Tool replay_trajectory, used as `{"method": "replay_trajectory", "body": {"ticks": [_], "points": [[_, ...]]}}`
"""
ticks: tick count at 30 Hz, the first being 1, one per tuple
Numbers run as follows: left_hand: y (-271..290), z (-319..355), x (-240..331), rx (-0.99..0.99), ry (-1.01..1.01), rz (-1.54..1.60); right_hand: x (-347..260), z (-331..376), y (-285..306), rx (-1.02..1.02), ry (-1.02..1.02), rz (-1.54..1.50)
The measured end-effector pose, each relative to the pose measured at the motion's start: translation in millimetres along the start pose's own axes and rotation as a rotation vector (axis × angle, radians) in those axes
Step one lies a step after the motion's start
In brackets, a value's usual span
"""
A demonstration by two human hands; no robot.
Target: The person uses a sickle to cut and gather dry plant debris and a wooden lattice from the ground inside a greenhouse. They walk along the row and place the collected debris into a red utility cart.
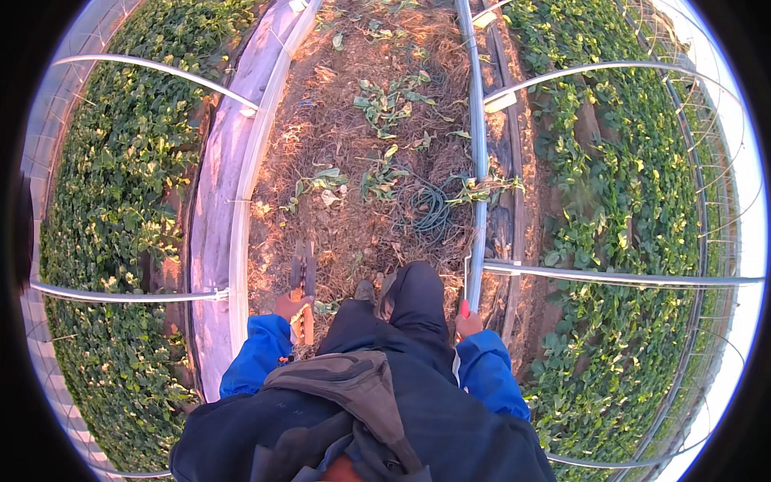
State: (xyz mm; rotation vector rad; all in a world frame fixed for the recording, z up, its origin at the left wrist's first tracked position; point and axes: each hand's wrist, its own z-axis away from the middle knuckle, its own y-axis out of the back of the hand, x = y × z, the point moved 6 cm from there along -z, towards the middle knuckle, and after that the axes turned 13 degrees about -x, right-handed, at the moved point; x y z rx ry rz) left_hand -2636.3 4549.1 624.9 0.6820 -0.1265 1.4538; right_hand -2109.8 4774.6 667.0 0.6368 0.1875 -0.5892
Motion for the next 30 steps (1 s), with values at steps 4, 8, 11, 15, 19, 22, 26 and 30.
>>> {"method": "replay_trajectory", "body": {"ticks": [4, 8, 11, 15, 19, 22, 26, 30], "points": [[52, -72, 80, 0.055, -0.109, -0.007, -84, -93, 32, 0.087, 0.060, 0.130], [83, -133, 128, 0.048, -0.011, -0.115, -167, -184, 29, -0.177, 0.021, 0.256], [88, -167, 181, -0.049, 0.185, -0.305, -188, -286, 46, -0.229, -0.017, 0.252], [107, -223, 249, -0.155, 0.389, -0.373, -195, -394, 113, -0.188, -0.116, 0.169], [120, -246, 308, -0.282, 0.504, -0.325, -290, -469, 187, -0.212, -0.073, 0.067], [144, -263, 294, -0.303, 0.563, -0.311, -486, -444, 217, -0.260, -0.045, -0.110], [150, -329, 352, -0.362, 0.573, -0.210, -593, -510, 247, -0.187, 0.091, -0.076], [200, -428, 444, -0.360, 0.538, -0.142, -672, -562, 260, -0.208, 0.040, -0.082]]}}
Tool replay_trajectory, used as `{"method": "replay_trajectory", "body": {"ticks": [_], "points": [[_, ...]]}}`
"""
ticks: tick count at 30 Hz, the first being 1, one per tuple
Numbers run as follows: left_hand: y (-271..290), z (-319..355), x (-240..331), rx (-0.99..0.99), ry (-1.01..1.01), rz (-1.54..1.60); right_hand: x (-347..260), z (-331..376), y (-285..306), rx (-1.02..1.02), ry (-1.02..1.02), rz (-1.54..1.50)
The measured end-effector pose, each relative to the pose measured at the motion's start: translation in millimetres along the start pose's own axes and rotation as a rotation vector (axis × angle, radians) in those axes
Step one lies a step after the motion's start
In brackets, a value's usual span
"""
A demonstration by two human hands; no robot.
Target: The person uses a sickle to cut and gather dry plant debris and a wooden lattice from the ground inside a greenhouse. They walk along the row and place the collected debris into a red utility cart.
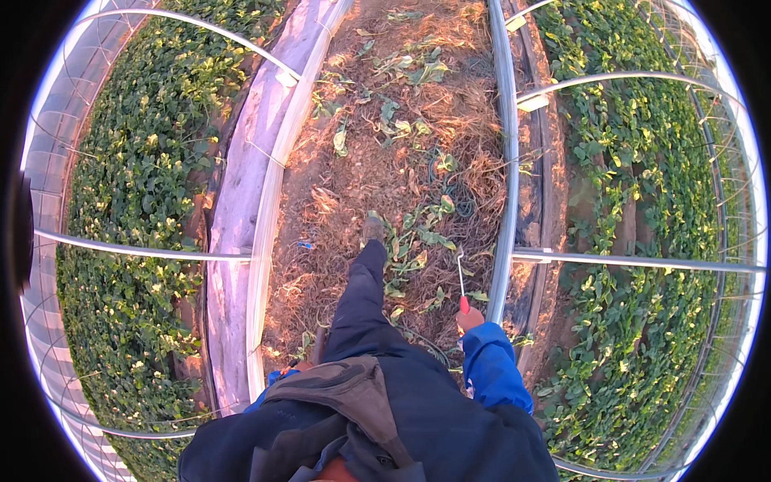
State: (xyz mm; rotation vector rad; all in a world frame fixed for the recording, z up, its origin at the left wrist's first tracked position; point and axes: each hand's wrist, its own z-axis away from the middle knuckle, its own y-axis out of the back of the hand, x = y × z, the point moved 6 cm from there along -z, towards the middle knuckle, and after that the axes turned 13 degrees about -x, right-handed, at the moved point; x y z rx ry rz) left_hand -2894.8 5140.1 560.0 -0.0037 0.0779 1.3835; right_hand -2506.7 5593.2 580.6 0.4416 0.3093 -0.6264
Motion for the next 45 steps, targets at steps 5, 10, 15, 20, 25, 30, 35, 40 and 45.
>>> {"method": "replay_trajectory", "body": {"ticks": [5, 10, 15, 20, 25, 30, 35, 40, 45], "points": [[168, 24, 193, 0.094, -0.157, 0.198, -29, -44, 43, 0.049, -0.237, 0.486], [344, 95, 362, 0.187, -0.363, 0.490, -155, -93, 89, 0.062, -0.344, 0.388], [488, 102, 489, 0.559, -0.716, 0.316, -308, -182, 133, 0.139, -0.142, 0.332], [572, 98, 595, 0.588, -0.580, 0.166, -464, -284, 155, -0.038, -0.124, 0.382], [628, 65, 656, 0.307, -0.103, -0.211, -595, -396, 206, 0.009, -0.091, 0.349], [675, 56, 753, 0.104, -0.034, -0.148, -703, -471, 309, 0.055, -0.023, 0.165], [727, 65, 829, 0.062, -0.035, -0.055, -851, -491, 370, 0.045, 0.000, 0.118], [803, 44, 933, 0.025, -0.027, -0.035, -874, -564, 396, 0.031, -0.140, 0.255], [895, 50, 1125, -0.075, -0.118, 0.065, -837, -617, 458, -0.150, -0.300, 0.563]]}}
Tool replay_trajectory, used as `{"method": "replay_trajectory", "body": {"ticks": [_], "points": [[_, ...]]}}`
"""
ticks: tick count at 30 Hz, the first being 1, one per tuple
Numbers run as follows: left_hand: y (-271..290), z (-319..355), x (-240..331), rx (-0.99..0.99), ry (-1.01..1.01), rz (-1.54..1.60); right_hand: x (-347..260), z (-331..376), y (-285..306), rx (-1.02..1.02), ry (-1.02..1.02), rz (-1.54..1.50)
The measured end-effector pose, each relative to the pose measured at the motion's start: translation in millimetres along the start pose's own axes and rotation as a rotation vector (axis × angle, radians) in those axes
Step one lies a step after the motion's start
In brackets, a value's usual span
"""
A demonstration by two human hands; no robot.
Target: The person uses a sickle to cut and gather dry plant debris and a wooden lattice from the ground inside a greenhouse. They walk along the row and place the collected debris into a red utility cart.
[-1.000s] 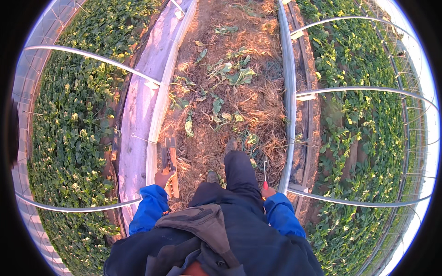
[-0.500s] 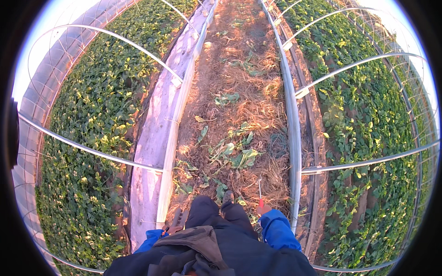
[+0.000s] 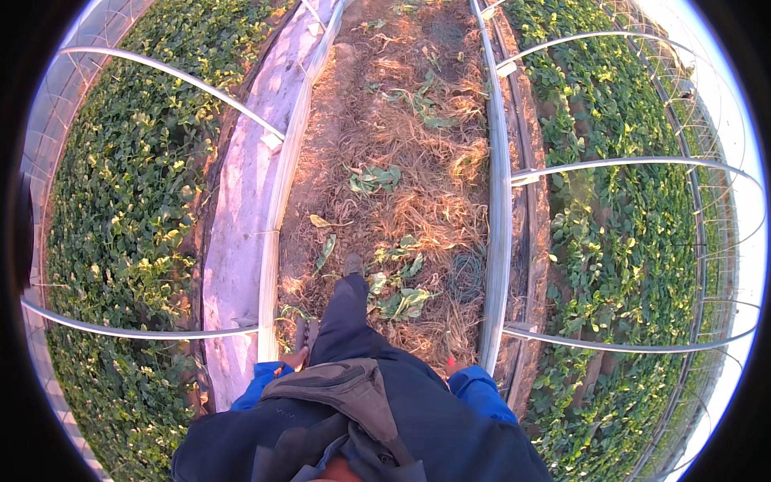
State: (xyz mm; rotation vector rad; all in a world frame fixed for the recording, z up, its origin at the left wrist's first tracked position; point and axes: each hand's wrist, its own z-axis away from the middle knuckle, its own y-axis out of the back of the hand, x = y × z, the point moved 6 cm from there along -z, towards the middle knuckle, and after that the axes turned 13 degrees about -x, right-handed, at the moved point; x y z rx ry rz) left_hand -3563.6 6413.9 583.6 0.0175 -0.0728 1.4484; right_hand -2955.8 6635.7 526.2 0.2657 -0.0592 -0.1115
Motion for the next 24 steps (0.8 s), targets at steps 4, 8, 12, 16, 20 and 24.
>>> {"method": "replay_trajectory", "body": {"ticks": [4, 8, 12, 16, 20, 24], "points": [[111, 10, 112, 0.357, -0.251, 0.090, -85, 17, 90, 0.128, -0.128, -0.198], [217, 34, 239, 0.539, -0.463, 0.142, -213, 30, 239, 0.306, 0.059, -0.332], [291, 36, 353, 0.495, -0.477, 0.104, -333, 23, 374, 0.362, 0.273, -0.529], [330, 64, 452, 0.547, -0.425, 0.037, -445, 26, 493, 0.370, 0.387, -0.407], [365, 32, 478, 0.470, -0.086, -0.156, -476, -62, 563, 0.091, 0.201, -0.325], [378, 37, 566, 0.426, -0.050, -0.155, -455, -107, 655, 0.176, 0.112, -0.378]]}}
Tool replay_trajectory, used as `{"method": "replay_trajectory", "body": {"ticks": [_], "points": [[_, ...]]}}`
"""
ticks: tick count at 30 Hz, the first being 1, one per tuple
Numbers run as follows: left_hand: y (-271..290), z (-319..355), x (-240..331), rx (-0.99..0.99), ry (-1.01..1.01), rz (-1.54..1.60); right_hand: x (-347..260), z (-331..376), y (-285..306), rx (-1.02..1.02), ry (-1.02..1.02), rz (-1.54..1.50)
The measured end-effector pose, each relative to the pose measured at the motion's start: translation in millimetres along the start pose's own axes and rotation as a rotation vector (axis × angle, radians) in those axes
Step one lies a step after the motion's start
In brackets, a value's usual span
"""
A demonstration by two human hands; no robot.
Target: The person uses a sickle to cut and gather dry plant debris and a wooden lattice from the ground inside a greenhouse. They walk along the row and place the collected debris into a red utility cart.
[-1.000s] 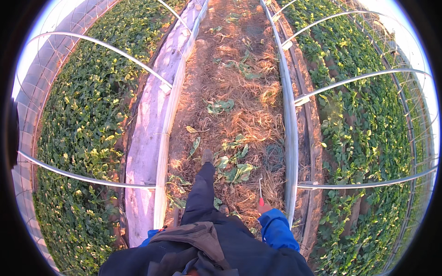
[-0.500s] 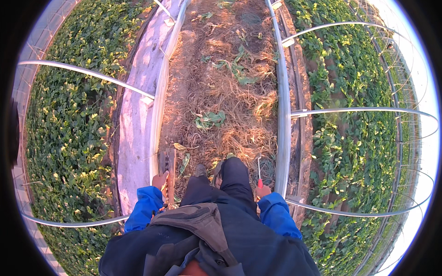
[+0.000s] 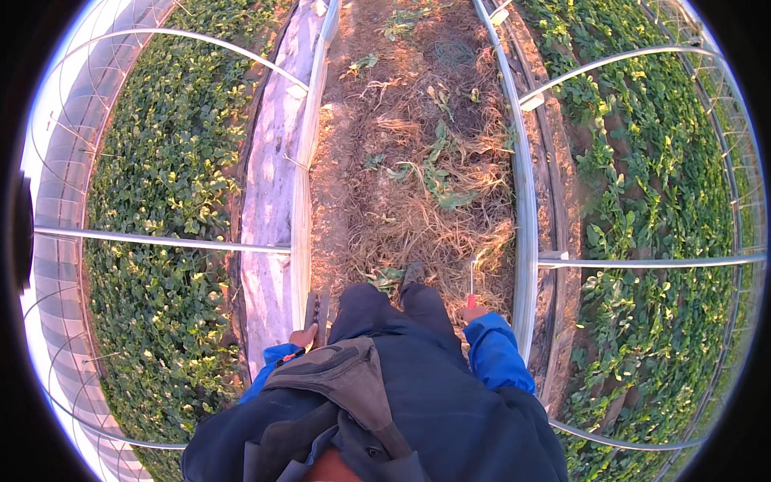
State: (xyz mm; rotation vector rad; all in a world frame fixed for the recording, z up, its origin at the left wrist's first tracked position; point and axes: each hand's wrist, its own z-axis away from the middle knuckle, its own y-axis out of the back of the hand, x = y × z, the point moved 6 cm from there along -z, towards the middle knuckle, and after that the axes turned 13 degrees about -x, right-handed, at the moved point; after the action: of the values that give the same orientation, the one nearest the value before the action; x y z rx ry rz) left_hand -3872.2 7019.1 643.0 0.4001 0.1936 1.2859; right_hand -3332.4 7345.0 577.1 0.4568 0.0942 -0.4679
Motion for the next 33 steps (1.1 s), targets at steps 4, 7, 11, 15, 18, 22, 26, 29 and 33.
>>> {"method": "replay_trajectory", "body": {"ticks": [4, 7, 11, 15, 18, 22, 26, 29, 33], "points": [[5, 0, 76, -0.113, 0.062, 0.114, -5, -42, 71, 0.120, -0.044, 0.032], [13, -25, 97, -0.173, 0.122, 0.131, -50, -57, 98, 0.074, -0.102, 0.019], [32, -84, 183, -0.183, 0.066, 0.036, -83, -91, 137, 0.093, -0.102, 0.004], [97, -134, 275, -0.143, 0.033, -0.008, -165, -109, 164, 0.022, -0.210, 0.086], [156, -149, 372, -0.182, 0.054, 0.145, -221, -102, 213, -0.116, -0.239, 0.037], [261, -185, 492, -0.034, -0.107, 0.236, -322, -161, 317, 0.132, -0.174, 0.093], [360, -240, 551, 0.155, -0.161, 0.205, -478, -181, 388, 0.166, 0.087, -0.198], [417, -252, 643, 0.102, -0.238, 0.233, -569, -180, 451, 0.304, 0.195, -0.220], [467, -272, 728, 0.235, -0.268, 0.145, -620, -252, 483, 0.009, 0.068, -0.434]]}}
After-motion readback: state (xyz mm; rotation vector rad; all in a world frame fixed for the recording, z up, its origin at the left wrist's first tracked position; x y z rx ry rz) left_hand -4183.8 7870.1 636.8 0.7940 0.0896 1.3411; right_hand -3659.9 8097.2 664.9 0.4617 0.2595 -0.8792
